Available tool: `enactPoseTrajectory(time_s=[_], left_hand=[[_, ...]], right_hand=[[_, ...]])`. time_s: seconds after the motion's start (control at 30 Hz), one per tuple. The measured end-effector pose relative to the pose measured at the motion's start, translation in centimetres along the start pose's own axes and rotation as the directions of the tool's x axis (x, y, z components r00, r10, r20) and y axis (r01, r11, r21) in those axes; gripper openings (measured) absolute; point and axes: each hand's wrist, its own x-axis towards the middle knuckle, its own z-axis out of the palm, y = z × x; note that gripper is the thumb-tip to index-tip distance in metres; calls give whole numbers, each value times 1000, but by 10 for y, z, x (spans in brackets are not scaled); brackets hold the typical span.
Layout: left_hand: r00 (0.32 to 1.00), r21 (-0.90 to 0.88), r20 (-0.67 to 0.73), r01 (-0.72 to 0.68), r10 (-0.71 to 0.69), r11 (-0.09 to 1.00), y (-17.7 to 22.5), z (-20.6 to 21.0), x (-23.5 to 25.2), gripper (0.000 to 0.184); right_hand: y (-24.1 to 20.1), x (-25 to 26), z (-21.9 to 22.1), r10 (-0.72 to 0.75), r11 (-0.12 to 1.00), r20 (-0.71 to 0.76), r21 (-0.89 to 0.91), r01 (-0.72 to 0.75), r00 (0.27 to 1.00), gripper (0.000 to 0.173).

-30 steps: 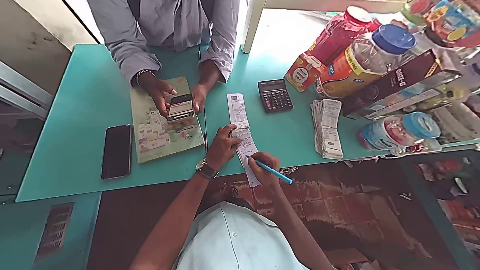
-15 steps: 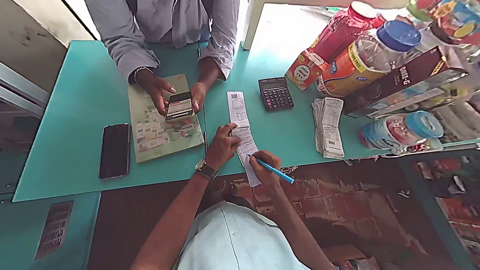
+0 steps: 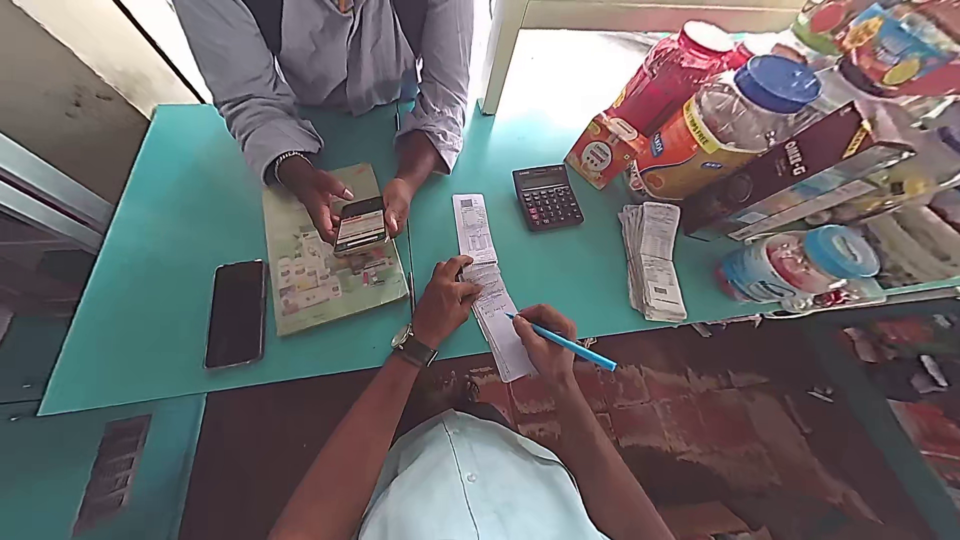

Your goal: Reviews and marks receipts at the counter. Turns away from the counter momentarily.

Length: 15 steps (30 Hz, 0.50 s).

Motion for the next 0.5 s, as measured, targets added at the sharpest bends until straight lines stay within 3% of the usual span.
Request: enactPoseTrajectory(time_s=[0.13,0.5], left_hand=[[1000,11,7,9,-9,1000,1,1,1,16],[1000,8,-3,1,-1,1000,3,1,-1,16]], right_hand=[[10,-2,3,-44,990,42,-131,50,998,9],[9,-3,4,-28,977,37,-208,35,999,11]])
